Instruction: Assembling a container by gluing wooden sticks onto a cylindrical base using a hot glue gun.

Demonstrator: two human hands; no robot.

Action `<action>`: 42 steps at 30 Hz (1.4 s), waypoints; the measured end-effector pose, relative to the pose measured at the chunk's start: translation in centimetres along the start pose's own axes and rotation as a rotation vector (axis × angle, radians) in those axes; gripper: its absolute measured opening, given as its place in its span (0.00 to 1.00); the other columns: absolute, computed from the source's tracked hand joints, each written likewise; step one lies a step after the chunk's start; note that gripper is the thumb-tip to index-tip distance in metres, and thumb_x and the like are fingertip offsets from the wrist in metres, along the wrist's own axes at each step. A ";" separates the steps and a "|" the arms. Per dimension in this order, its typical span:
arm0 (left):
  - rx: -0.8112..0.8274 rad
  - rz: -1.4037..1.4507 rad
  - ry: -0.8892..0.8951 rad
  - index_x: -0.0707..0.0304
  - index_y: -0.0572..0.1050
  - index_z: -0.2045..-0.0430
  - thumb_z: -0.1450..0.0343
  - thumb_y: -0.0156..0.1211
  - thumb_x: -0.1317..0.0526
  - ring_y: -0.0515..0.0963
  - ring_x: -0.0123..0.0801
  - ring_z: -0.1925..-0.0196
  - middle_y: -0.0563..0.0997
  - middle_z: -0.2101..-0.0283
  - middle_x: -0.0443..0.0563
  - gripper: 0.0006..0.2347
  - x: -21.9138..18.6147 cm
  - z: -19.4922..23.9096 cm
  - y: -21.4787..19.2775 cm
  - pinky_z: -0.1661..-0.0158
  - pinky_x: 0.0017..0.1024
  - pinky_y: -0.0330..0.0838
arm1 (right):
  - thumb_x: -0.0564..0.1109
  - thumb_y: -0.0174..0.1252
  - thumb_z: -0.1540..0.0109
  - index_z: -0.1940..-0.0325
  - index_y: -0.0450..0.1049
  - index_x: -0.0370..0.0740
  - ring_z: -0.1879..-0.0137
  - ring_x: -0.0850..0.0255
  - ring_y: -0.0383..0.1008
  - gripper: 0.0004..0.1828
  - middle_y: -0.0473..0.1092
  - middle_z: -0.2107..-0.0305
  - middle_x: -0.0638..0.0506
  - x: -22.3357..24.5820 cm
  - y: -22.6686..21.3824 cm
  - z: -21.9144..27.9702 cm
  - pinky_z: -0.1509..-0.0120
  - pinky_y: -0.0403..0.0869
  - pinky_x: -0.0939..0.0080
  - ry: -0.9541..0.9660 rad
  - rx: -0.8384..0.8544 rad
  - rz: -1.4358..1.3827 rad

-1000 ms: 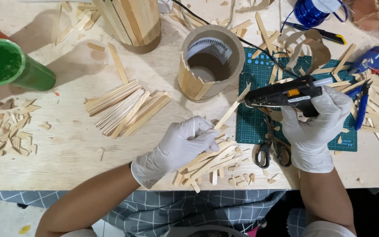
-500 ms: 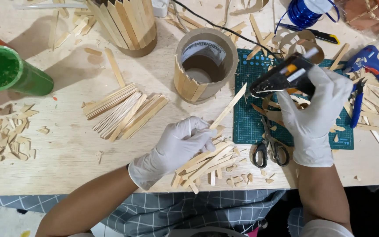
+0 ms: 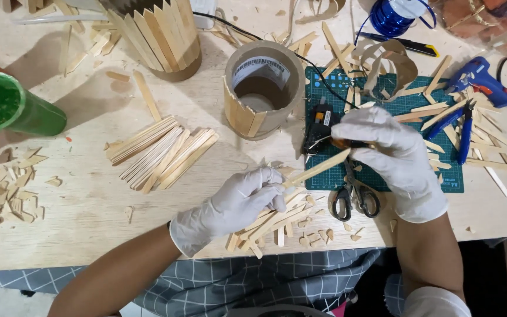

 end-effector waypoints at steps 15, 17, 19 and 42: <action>0.088 0.140 -0.207 0.65 0.72 0.57 0.25 0.51 0.54 0.80 0.33 0.71 0.83 0.69 0.57 0.12 -3.0 0.6 -1.0 0.67 0.28 0.79 | 0.42 0.57 0.31 0.58 0.75 0.47 0.57 0.61 0.76 0.02 0.78 0.62 0.53 1.0 0.7 -0.3 0.47 0.76 0.59 -0.150 -0.061 -0.143; -0.031 -0.088 0.194 0.66 0.74 0.57 0.24 0.47 0.60 0.80 0.29 0.75 0.80 0.76 0.50 0.10 -2.4 0.7 -2.4 0.72 0.24 0.76 | 0.42 0.59 0.32 0.57 0.76 0.45 0.55 0.64 0.76 0.01 0.74 0.55 0.53 3.4 1.2 -1.4 0.43 0.79 0.64 -0.073 -0.096 -0.122; -0.159 -0.318 0.591 0.68 0.77 0.57 0.23 0.43 0.66 0.80 0.25 0.79 0.77 0.82 0.43 0.11 -2.2 0.7 -3.2 0.76 0.19 0.73 | 0.42 0.60 0.32 0.55 0.76 0.44 0.53 0.67 0.76 0.03 0.69 0.48 0.53 5.0 2.0 -2.7 0.39 0.81 0.68 0.004 -0.122 -0.101; -0.490 -0.674 0.632 0.65 0.42 0.26 0.37 0.75 0.56 0.64 0.60 0.24 0.53 0.22 0.62 0.50 0.3 -4.6 -7.1 0.29 0.53 0.63 | 0.42 0.56 0.26 0.53 0.78 0.34 0.43 0.46 0.73 0.09 0.67 0.53 0.40 4.7 8.7 -6.5 0.35 0.72 0.49 -0.359 -0.137 0.607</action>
Point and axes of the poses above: each hand's wrist, its own z-axis away from the middle knuckle, its own y-axis out of the palm, x = y × z, the point moved 2 cm from there along -z, towards the middle knuckle
